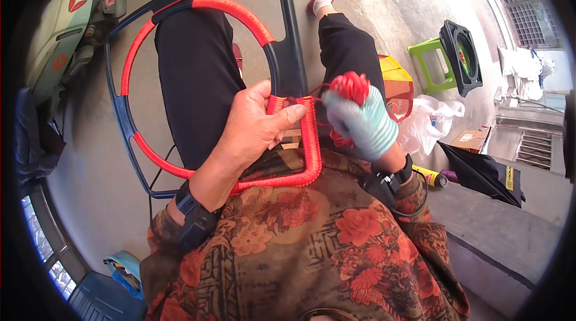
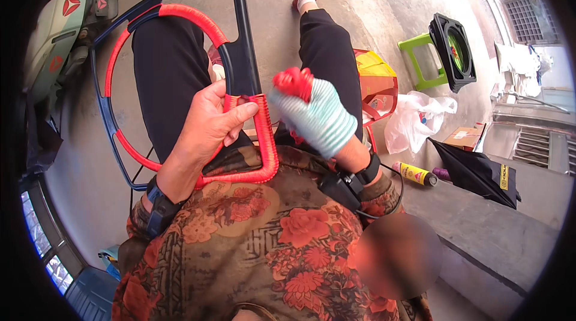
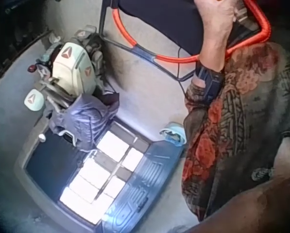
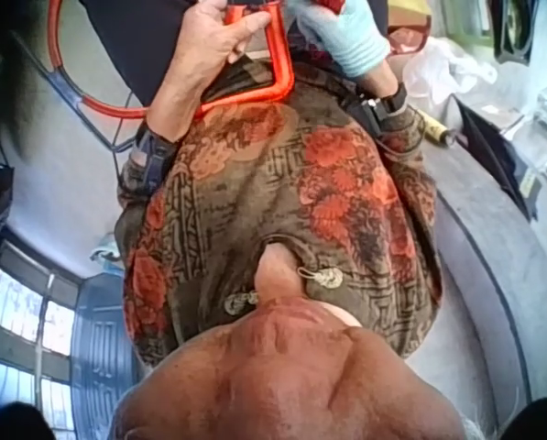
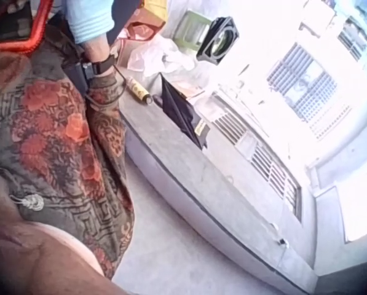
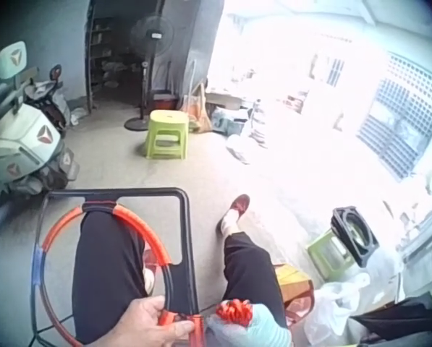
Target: The person is weaving red cord around a black circular frame, likely a furniture component or decoration.
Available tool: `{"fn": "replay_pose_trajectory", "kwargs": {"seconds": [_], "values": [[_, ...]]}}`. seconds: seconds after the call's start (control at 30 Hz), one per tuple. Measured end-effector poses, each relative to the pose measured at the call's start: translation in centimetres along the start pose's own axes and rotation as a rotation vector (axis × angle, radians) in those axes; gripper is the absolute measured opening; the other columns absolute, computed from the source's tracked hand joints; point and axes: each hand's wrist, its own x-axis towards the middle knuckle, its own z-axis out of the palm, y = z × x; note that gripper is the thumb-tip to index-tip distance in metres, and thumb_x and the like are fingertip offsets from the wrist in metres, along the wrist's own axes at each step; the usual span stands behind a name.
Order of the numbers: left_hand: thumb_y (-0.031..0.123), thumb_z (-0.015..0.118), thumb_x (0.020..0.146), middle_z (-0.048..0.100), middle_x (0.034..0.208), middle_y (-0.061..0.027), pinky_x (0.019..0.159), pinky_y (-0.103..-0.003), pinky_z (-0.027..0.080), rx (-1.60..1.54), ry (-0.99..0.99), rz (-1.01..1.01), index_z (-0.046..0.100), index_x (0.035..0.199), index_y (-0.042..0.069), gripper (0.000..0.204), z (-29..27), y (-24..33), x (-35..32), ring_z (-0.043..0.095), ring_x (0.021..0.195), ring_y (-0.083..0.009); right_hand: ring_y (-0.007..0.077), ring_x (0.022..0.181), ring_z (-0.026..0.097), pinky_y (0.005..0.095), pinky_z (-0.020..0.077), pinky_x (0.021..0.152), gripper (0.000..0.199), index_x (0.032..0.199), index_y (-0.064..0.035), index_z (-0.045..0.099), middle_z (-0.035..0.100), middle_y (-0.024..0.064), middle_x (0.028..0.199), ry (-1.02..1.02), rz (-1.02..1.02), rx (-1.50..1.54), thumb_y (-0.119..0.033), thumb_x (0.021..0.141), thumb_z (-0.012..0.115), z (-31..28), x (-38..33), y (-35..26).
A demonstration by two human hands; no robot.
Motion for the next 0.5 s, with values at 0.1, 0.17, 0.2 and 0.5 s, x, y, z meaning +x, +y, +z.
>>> {"fn": "replay_pose_trajectory", "kwargs": {"seconds": [0.1, 0.17, 0.2, 0.5], "values": [[0.007, 0.071, 0.085, 0.059, 0.072, 0.0012, 0.037, -0.017, 0.035, 0.024, -0.003, -0.002, 0.059, 0.100, 0.002, 0.020, -0.3, -0.2, 0.3, 0.044, 0.045, -0.0017, 0.0260, 0.065, 0.060, 0.0330, 0.0476, 0.055, 0.005, 0.085, -0.0065, 0.063, 0.059, 0.0085, 0.072, 0.167, -0.979, -0.764, -0.009, 0.082, 0.067, 0.6, 0.1, 0.3], [0.009, 0.072, 0.086, 0.059, 0.071, 0.0009, 0.036, -0.018, 0.034, 0.006, -0.018, 0.016, 0.059, 0.099, 0.002, 0.020, -0.4, -0.3, 0.3, 0.044, 0.043, -0.0021, 0.0178, 0.054, 0.056, 0.0309, 0.0450, 0.051, 0.007, 0.084, -0.0060, 0.062, 0.054, 0.0047, 0.061, 0.030, -0.349, -0.210, -0.011, 0.088, 0.062, 0.1, -0.9, 0.3], [0.009, 0.072, 0.086, 0.059, 0.071, 0.0009, 0.036, -0.018, 0.034, 0.004, -0.015, 0.017, 0.059, 0.099, 0.002, 0.020, -0.5, -0.5, 0.3, 0.044, 0.043, -0.0021, 0.0151, 0.051, 0.055, 0.0302, 0.0443, 0.049, 0.009, 0.084, -0.0061, 0.062, 0.052, 0.0031, 0.058, 0.036, -0.142, -0.036, -0.012, 0.090, 0.060, -0.3, -1.0, 0.7], [0.019, 0.069, 0.089, 0.062, 0.071, -0.0035, 0.036, -0.019, 0.039, -0.084, -0.062, -0.043, 0.059, 0.092, 0.000, 0.022, -0.3, -0.9, 1.2, 0.049, 0.044, -0.0046, 0.0226, 0.066, 0.059, 0.0348, 0.0483, 0.060, 0.015, 0.086, -0.0035, 0.061, 0.058, 0.0067, 0.077, 0.026, -0.749, -1.017, -0.016, 0.083, 0.068, -0.3, -2.2, 0.8]]}}
